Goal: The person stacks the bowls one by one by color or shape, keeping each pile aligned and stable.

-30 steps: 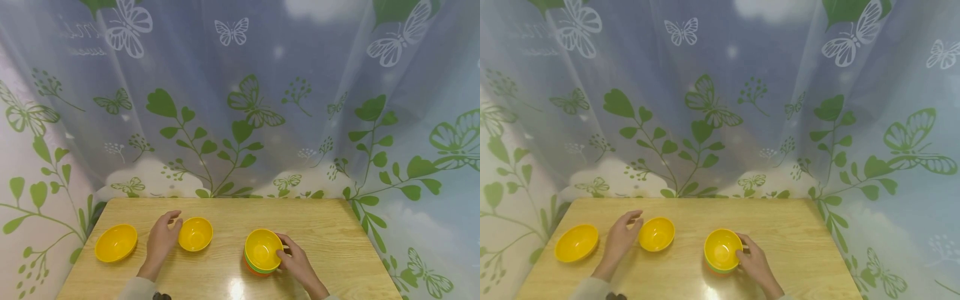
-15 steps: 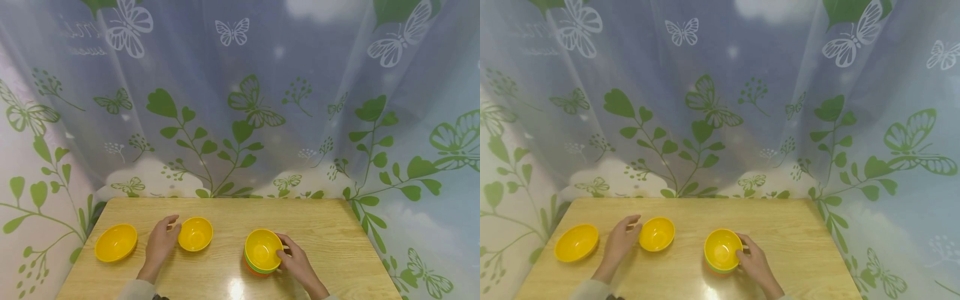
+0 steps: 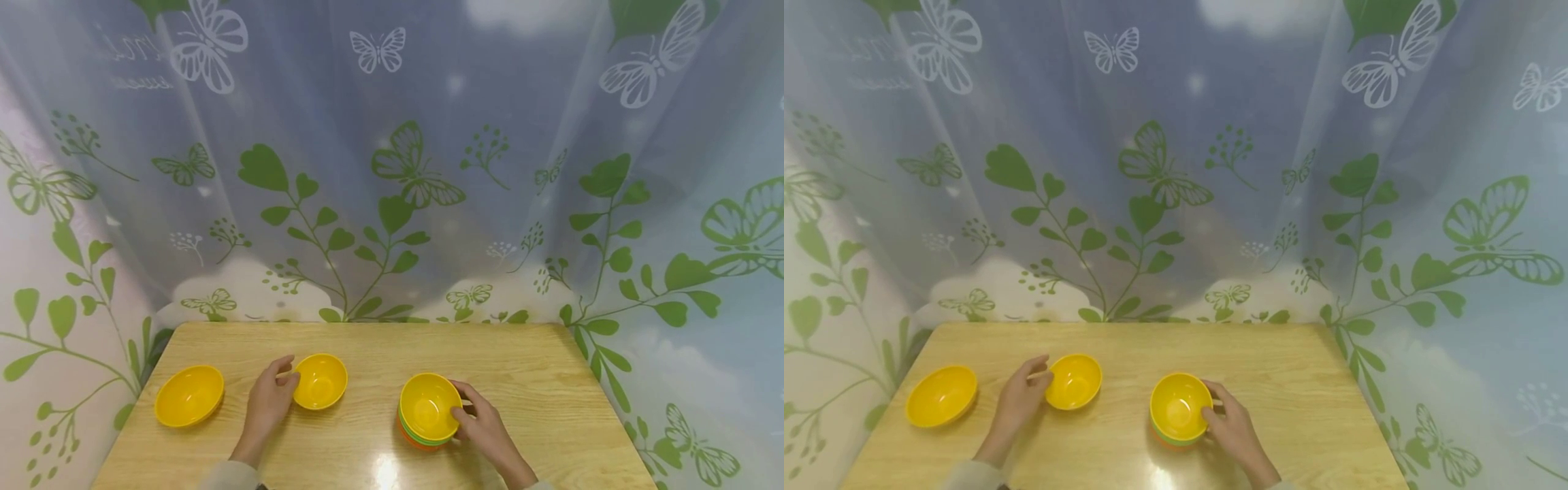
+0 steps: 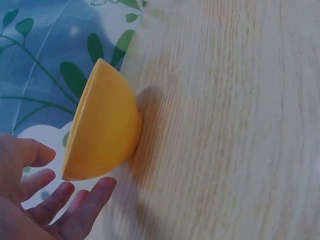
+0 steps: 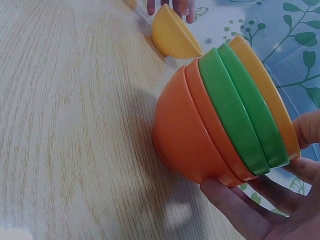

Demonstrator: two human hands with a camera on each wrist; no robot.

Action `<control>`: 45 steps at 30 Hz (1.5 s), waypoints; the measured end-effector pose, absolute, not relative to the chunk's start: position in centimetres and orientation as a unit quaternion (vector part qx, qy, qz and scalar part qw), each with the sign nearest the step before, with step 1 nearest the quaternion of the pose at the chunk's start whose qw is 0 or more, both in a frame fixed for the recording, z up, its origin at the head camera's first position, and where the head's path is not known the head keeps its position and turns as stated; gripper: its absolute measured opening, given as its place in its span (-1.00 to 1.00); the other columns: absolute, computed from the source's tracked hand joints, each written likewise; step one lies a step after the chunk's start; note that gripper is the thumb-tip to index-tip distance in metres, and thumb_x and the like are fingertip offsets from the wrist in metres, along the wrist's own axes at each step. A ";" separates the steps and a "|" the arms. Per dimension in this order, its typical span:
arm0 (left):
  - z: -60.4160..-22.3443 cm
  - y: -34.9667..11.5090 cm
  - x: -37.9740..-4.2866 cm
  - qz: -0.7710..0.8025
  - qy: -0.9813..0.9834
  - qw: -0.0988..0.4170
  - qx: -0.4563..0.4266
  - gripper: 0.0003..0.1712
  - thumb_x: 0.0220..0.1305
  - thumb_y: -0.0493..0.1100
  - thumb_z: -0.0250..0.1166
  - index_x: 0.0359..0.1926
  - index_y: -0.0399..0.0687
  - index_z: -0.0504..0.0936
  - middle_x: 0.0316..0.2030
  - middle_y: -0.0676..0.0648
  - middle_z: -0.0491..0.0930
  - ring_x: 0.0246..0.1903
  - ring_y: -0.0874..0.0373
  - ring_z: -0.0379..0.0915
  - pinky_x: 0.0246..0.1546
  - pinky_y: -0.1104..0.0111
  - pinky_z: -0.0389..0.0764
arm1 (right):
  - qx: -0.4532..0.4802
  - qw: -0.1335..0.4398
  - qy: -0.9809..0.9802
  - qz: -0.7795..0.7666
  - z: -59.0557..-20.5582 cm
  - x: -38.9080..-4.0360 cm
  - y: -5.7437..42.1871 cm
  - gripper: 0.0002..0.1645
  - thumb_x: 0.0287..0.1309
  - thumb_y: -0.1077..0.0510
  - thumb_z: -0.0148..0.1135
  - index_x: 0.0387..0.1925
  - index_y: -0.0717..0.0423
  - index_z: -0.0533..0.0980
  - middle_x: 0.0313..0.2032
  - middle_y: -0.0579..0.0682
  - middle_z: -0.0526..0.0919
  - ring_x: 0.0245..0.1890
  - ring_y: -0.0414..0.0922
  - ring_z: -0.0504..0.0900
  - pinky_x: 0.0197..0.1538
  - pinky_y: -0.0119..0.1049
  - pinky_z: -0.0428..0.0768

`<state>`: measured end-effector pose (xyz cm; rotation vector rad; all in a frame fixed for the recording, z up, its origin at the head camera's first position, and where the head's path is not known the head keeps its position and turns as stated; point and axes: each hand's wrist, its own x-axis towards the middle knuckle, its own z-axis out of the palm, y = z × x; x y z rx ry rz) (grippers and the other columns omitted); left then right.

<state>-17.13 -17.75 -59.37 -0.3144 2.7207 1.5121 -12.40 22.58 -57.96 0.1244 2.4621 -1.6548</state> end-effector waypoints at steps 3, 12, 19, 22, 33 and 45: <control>-59.5 -17.5 -17.0 0.511 0.853 0.014 -0.107 -0.42 0.64 -0.17 0.21 0.56 -0.18 0.42 0.45 -0.38 0.48 0.31 -0.31 0.58 -0.06 0.09 0.88 | 0.043 0.085 0.826 -0.556 -57.9 -12.3 22.6 -0.44 0.48 0.19 0.23 0.45 -0.02 0.53 0.32 0.16 0.63 0.14 0.09 0.71 -0.17 -0.11 0.91; -60.0 -16.8 -16.6 0.553 0.826 0.002 -0.111 -0.47 0.64 -0.25 0.18 0.53 -0.22 0.44 0.42 -0.42 0.48 0.21 -0.28 0.61 -0.40 0.30 0.84 | 0.043 0.086 0.826 -0.555 -57.9 -12.3 22.6 -0.44 0.48 0.18 0.24 0.46 -0.01 0.52 0.28 0.21 0.62 0.11 0.08 0.71 -0.16 -0.11 0.91; -60.4 -16.8 -16.5 0.560 0.820 0.008 -0.114 -0.48 0.65 -0.29 0.12 0.54 -0.17 0.43 0.45 -0.39 0.47 0.29 -0.32 0.59 -0.36 0.34 0.85 | 0.034 0.083 0.827 -0.556 -57.7 -12.3 22.6 -0.43 0.49 0.17 0.23 0.47 0.03 0.51 0.29 0.23 0.61 0.13 0.12 0.70 -0.16 -0.12 0.91; -60.4 -16.9 -16.4 0.565 0.817 0.008 -0.113 -0.48 0.66 -0.31 0.10 0.54 -0.19 0.43 0.45 -0.41 0.46 0.33 -0.36 0.57 -0.35 0.32 0.86 | 0.030 0.081 0.829 -0.553 -57.6 -12.2 22.6 -0.44 0.50 0.16 0.22 0.47 0.03 0.51 0.30 0.23 0.61 0.14 0.12 0.70 -0.15 -0.12 0.90; -60.8 -16.7 -16.3 0.587 0.802 0.007 -0.112 -0.50 0.67 -0.32 0.06 0.53 -0.21 0.43 0.43 -0.43 0.47 0.27 -0.35 0.61 -0.33 0.27 0.88 | 0.047 0.076 0.824 -0.560 -57.8 -12.1 22.5 -0.45 0.49 0.21 0.25 0.45 0.01 0.53 0.31 0.16 0.63 0.15 0.10 0.70 -0.11 0.00 0.90; -60.5 -16.1 -16.4 0.595 0.795 0.007 -0.113 -0.49 0.66 -0.31 0.09 0.53 -0.19 0.45 0.42 -0.42 0.49 0.18 -0.24 0.68 -0.34 0.31 0.87 | 0.042 0.077 0.819 -0.567 -57.8 -12.1 22.5 -0.43 0.51 0.18 0.24 0.48 0.05 0.50 0.34 0.19 0.61 0.17 0.10 0.70 -0.17 -0.04 0.91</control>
